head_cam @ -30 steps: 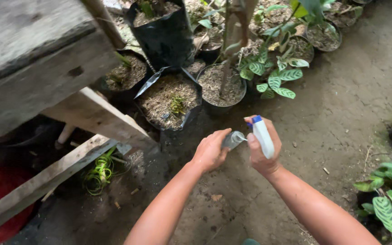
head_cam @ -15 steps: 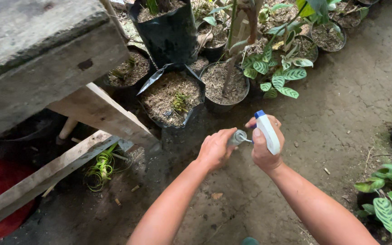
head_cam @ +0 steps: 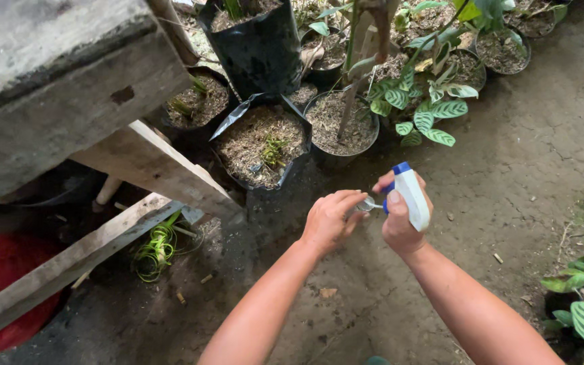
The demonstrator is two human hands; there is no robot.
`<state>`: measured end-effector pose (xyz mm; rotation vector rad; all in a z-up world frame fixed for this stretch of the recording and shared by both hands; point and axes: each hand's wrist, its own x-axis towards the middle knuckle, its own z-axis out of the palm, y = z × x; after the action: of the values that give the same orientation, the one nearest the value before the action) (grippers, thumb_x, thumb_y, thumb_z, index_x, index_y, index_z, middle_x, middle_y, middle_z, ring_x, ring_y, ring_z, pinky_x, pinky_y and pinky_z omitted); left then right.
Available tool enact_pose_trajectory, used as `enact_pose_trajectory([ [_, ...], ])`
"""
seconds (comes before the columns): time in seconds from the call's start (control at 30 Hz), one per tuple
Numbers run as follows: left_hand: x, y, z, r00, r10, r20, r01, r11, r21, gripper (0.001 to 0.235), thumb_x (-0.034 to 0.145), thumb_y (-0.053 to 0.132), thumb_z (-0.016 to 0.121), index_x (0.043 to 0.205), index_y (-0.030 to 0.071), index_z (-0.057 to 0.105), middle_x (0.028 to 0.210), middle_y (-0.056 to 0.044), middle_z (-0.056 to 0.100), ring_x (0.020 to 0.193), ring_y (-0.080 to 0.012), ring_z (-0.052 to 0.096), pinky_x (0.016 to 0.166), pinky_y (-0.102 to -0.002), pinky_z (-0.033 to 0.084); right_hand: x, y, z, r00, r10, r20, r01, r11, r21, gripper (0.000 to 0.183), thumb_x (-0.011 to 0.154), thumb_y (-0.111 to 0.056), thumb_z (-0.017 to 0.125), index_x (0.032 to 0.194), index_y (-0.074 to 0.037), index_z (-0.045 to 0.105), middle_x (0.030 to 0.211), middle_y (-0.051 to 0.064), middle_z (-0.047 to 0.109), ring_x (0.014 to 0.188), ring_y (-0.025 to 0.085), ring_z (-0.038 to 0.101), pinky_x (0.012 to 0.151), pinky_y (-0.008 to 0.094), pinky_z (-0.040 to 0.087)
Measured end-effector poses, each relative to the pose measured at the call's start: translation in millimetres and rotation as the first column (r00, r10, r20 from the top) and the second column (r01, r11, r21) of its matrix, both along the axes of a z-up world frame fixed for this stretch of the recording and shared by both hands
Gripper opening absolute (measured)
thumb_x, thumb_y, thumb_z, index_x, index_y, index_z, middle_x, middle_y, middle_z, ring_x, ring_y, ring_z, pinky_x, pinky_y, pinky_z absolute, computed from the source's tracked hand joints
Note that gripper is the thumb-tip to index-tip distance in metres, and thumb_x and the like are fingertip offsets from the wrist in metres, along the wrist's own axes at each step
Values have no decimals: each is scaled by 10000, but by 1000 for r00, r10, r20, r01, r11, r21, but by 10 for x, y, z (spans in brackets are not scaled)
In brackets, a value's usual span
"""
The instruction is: The person assembles a spray bottle by attaching a nozzle to a plastic bottle, inserting a tube, and securing the components. They then move to another area and repeat the assembly with a different spray bottle and tube.
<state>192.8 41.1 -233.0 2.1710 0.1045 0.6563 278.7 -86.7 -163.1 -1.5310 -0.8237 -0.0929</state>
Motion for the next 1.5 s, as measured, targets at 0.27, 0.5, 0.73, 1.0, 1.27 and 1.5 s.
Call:
enact_pose_trajectory([
  [0.27,7,5,28,982,63,176,-78,994,82,216,843,183,809,1051,179,751,1086,28,733,890,-196,679,739,-362,486,-41,85,-150,998,-67,4,67,995,-78,298,1017,-243,496,1076,16,630,1048,104,671,941,179,625,853,303,496],
  [0.5,2,54,25,978,75,194,-94,991,92,173,834,150,793,996,174,735,1058,48,741,849,-186,679,704,-360,467,-57,135,-183,994,-46,103,50,998,-44,295,1016,-212,509,1139,38,605,1118,109,654,1001,202,612,902,319,486],
  [0.73,50,3,33,983,54,177,-70,994,84,145,838,140,787,969,165,730,1055,41,757,813,-179,693,671,-356,453,-44,131,-139,991,-93,91,102,990,-97,240,1022,-214,526,1037,7,619,1016,92,646,917,187,617,850,323,497],
  [1.0,87,-5,53,985,34,171,-48,996,80,114,872,150,771,975,165,724,1143,40,763,866,-172,722,651,-350,447,5,124,-45,972,-79,220,113,983,-145,213,1012,-186,530,961,-15,646,960,82,659,955,224,595,944,379,454],
  [1.27,114,-65,9,989,51,142,-65,993,100,112,860,165,771,967,169,735,1154,36,761,845,-167,715,657,-348,450,86,74,-53,955,-58,291,100,986,-135,266,1021,-246,525,973,-24,664,940,55,678,976,242,616,1016,400,418],
  [1.5,149,-39,45,992,50,116,-60,995,79,107,847,187,791,940,168,740,1179,-5,745,878,-201,719,680,-354,481,166,78,-95,997,-7,71,12,998,-69,238,1023,-251,537,1074,-36,623,1047,47,657,1006,222,623,965,367,454],
])
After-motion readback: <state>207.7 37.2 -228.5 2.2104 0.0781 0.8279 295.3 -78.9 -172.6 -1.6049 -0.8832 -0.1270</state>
